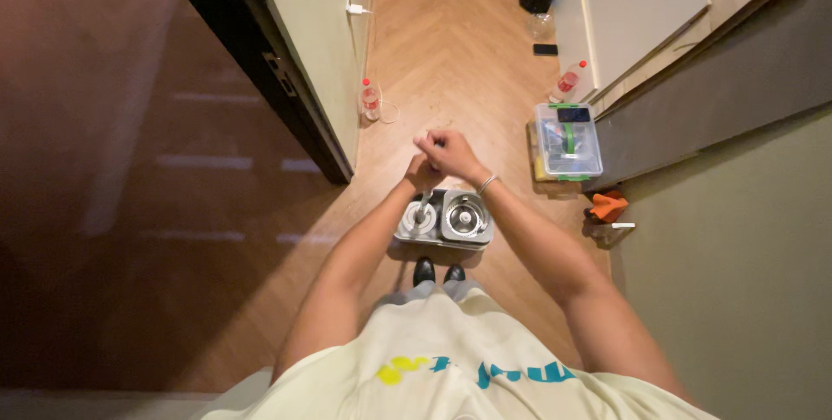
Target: The person operates a spin mop by repeatedly pushing down on the handle to spin the mop head inside a wringer bucket. The person then lifts the mop and moves it across the wooden floor.
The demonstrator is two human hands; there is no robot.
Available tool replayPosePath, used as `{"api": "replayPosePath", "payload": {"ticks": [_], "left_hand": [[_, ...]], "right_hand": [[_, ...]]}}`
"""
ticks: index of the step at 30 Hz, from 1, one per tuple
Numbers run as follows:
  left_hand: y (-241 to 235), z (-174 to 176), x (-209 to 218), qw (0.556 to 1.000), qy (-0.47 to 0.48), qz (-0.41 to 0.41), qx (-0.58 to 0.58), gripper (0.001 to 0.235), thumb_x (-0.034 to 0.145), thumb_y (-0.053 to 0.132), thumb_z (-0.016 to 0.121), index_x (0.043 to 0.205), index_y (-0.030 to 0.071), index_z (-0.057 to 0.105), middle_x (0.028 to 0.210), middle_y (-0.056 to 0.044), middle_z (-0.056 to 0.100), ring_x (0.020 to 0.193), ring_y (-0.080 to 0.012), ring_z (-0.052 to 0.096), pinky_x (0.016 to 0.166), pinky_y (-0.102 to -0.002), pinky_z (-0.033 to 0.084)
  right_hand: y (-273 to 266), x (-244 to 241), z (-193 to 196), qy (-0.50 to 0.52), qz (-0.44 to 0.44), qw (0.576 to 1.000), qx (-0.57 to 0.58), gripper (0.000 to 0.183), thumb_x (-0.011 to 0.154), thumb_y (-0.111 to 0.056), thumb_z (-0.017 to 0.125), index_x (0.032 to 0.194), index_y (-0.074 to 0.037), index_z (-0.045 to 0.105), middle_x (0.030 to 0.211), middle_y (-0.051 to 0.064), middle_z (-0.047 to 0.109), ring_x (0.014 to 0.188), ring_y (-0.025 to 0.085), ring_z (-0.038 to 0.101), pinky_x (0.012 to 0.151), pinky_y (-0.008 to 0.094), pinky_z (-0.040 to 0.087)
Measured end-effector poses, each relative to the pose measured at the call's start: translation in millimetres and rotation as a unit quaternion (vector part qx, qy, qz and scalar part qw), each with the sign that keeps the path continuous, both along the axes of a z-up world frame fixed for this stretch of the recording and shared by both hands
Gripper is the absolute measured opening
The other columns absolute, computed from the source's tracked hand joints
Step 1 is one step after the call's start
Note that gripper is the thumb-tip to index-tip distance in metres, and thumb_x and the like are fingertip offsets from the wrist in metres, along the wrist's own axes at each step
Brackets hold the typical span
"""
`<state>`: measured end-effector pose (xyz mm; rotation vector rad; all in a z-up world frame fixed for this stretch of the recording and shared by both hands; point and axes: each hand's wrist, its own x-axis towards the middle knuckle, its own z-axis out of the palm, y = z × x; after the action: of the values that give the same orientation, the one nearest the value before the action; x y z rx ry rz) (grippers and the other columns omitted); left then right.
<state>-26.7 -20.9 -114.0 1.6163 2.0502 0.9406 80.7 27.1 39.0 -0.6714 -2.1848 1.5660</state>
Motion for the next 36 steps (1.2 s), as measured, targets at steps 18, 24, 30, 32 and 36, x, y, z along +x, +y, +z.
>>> {"api": "replayPosePath", "payload": {"ticks": [18, 24, 30, 32, 36], "left_hand": [[10, 6, 27, 0.912, -0.298, -0.023, 0.282, 0.005, 0.087, -0.002, 0.066, 0.086, 0.002, 0.062, 0.077, 0.000, 0.062, 0.076, -0.0085, 0.057, 0.065, -0.025, 0.048], [8, -33, 22, 0.922, -0.285, -0.038, 0.259, 0.029, 0.086, 0.008, 0.072, 0.112, -0.001, 0.062, 0.098, -0.010, 0.070, 0.092, -0.0169, 0.065, 0.078, -0.033, 0.055], [-11, -51, 12, 0.996, 0.001, -0.024, -0.089, 0.038, 0.091, 0.027, 0.066, 0.124, 0.008, 0.066, 0.121, -0.017, 0.071, 0.117, -0.0346, 0.066, 0.098, -0.042, 0.053], [-15, -53, 6, 0.994, 0.052, -0.093, 0.015, 0.047, 0.093, 0.026, 0.063, 0.135, 0.005, 0.059, 0.133, -0.020, 0.065, 0.126, -0.0337, 0.058, 0.106, -0.043, 0.044], [-20, -50, 6, 0.987, -0.046, -0.155, 0.022, 0.052, 0.095, 0.023, 0.060, 0.143, 0.005, 0.052, 0.139, -0.017, 0.060, 0.129, -0.0281, 0.056, 0.108, -0.041, 0.041]], "right_hand": [[-15, 4, 54, 0.308, -0.075, 0.947, -0.051, 0.041, 0.105, -0.021, 0.059, 0.067, -0.006, 0.051, 0.057, 0.001, 0.054, 0.047, 0.007, 0.045, 0.044, 0.024, 0.035], [-13, -8, -15, 0.311, -0.169, 0.931, 0.088, 0.034, 0.101, -0.010, 0.065, 0.072, -0.004, 0.049, 0.064, 0.005, 0.053, 0.059, 0.010, 0.045, 0.056, 0.027, 0.039], [-20, -3, -80, 0.152, -0.153, 0.972, 0.091, 0.030, 0.095, -0.017, 0.072, 0.074, -0.004, 0.054, 0.065, 0.005, 0.058, 0.062, 0.011, 0.052, 0.059, 0.028, 0.047], [-22, -5, -93, 0.120, -0.125, 0.981, 0.093, 0.032, 0.090, -0.022, 0.077, 0.074, -0.005, 0.055, 0.066, 0.005, 0.060, 0.065, 0.010, 0.053, 0.064, 0.028, 0.049], [-22, -5, -99, 0.036, -0.071, 0.994, 0.074, 0.038, 0.084, -0.032, 0.084, 0.074, -0.006, 0.058, 0.068, 0.006, 0.061, 0.068, 0.011, 0.052, 0.066, 0.030, 0.050]]}}
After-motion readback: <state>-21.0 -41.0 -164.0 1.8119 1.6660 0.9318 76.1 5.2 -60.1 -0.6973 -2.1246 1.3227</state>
